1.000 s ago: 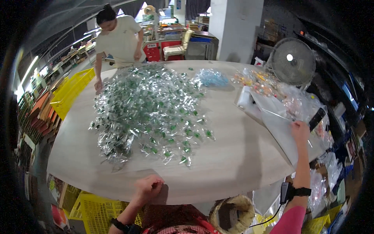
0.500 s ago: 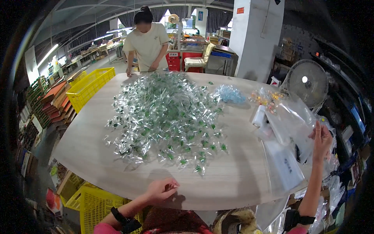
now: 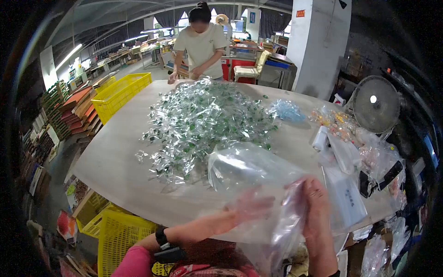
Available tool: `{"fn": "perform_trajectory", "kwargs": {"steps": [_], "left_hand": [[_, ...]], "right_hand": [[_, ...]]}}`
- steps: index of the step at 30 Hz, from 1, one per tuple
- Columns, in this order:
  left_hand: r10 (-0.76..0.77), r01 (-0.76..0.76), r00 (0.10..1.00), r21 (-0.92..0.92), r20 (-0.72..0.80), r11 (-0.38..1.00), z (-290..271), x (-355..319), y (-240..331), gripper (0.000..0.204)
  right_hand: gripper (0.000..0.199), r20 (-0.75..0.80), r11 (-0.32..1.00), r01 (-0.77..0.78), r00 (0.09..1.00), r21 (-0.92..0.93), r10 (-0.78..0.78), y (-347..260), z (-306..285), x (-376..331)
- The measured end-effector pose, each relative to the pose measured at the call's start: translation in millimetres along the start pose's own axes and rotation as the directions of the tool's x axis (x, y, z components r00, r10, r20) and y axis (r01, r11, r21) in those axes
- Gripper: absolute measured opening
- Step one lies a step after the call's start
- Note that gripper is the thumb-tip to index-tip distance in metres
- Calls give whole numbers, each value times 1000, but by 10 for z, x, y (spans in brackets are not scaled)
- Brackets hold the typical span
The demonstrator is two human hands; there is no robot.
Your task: Sorting small green plastic components on a table and placing them into a larger plastic bag.
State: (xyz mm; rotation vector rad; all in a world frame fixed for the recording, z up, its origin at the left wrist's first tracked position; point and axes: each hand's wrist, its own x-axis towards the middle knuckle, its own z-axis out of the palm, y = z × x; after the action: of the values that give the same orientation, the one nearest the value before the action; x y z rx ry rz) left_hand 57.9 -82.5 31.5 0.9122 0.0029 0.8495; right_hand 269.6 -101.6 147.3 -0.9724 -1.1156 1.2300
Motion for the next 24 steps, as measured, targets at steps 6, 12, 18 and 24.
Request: {"fn": "perform_trajectory", "kwargs": {"steps": [6,12,18,24], "left_hand": [[197,-146,911,165,-363,975,-182,-434,454,38],[396,84,833,797,-386,598,236,-555,254,37],[193,194,932,872,-306,449,344,-663,398,34],[205,156,773,493,-601,856,37,-909,570,20]], "right_hand": [[26,91,913,203,979,-353,-182,619,157,-122],[57,487,892,277,870,-356,-76,760,626,-335],[43,399,992,-119,908,-45,127,1038,591,-321],[25,283,955,-297,916,8,283,979,367,-11]]}}
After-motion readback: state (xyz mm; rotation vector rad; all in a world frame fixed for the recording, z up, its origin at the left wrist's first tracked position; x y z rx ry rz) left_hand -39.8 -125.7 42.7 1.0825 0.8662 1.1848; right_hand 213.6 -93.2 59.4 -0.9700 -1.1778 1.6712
